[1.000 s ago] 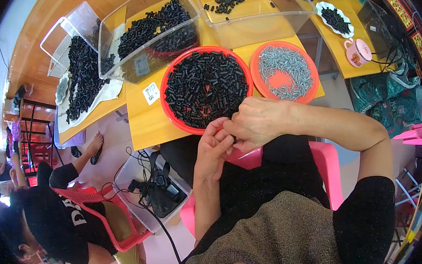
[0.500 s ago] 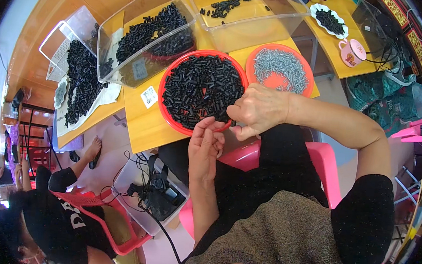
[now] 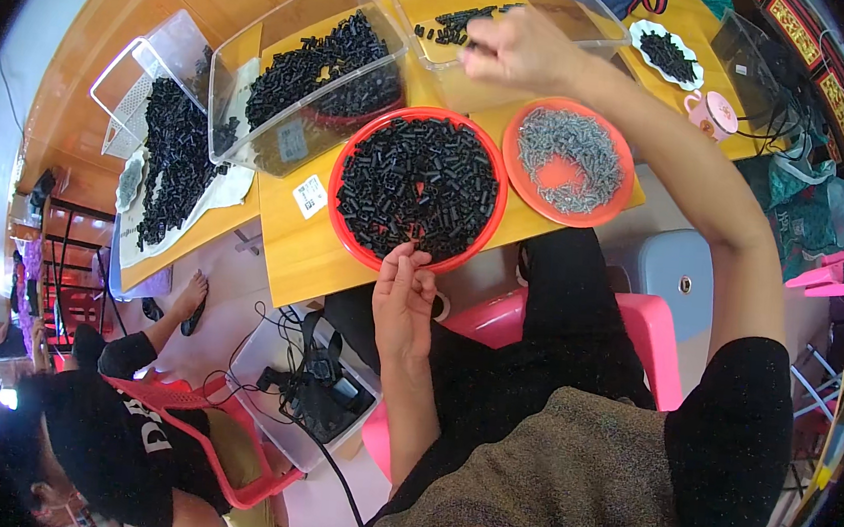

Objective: The person assembles small black plastic components with silver metal rings by hand.

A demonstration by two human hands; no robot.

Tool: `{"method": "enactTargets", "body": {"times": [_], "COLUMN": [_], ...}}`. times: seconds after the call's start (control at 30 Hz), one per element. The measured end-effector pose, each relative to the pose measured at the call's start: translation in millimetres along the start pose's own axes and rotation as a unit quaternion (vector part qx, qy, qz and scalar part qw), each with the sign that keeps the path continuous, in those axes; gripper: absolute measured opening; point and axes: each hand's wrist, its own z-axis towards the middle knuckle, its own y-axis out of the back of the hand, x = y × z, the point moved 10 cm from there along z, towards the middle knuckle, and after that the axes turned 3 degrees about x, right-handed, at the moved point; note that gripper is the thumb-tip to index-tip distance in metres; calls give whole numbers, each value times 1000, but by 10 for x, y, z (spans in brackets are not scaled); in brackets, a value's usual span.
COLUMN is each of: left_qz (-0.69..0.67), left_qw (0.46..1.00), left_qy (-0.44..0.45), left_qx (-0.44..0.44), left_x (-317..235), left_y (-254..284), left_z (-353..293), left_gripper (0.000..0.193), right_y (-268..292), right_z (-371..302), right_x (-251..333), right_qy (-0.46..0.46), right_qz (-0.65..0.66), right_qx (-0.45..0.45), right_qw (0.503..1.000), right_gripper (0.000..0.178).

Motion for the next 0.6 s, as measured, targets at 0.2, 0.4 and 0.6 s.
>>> {"method": "enactTargets", "body": {"times": [0.2, 0.4, 0.6], "left_qz": [-12, -17, -15], "left_qw": [1000, 1000, 1000], "left_qy": [-6, -6, -5], "left_qx": [-9, -9, -10], "left_x": [-7, 6, 10], "left_y": [45, 53, 42], "left_z": [17, 20, 18], "left_gripper": [19, 19, 18], "right_y": [64, -835, -1223], "right_z": [132, -364, -383], "right_x": [-193, 718, 787], "right_qy": [-99, -34, -57], "right_qz": [-153, 167, 171], "right_qx": [-67, 115, 108], "right_qw": [981, 979, 978], "right_gripper": [36, 10, 6]}}
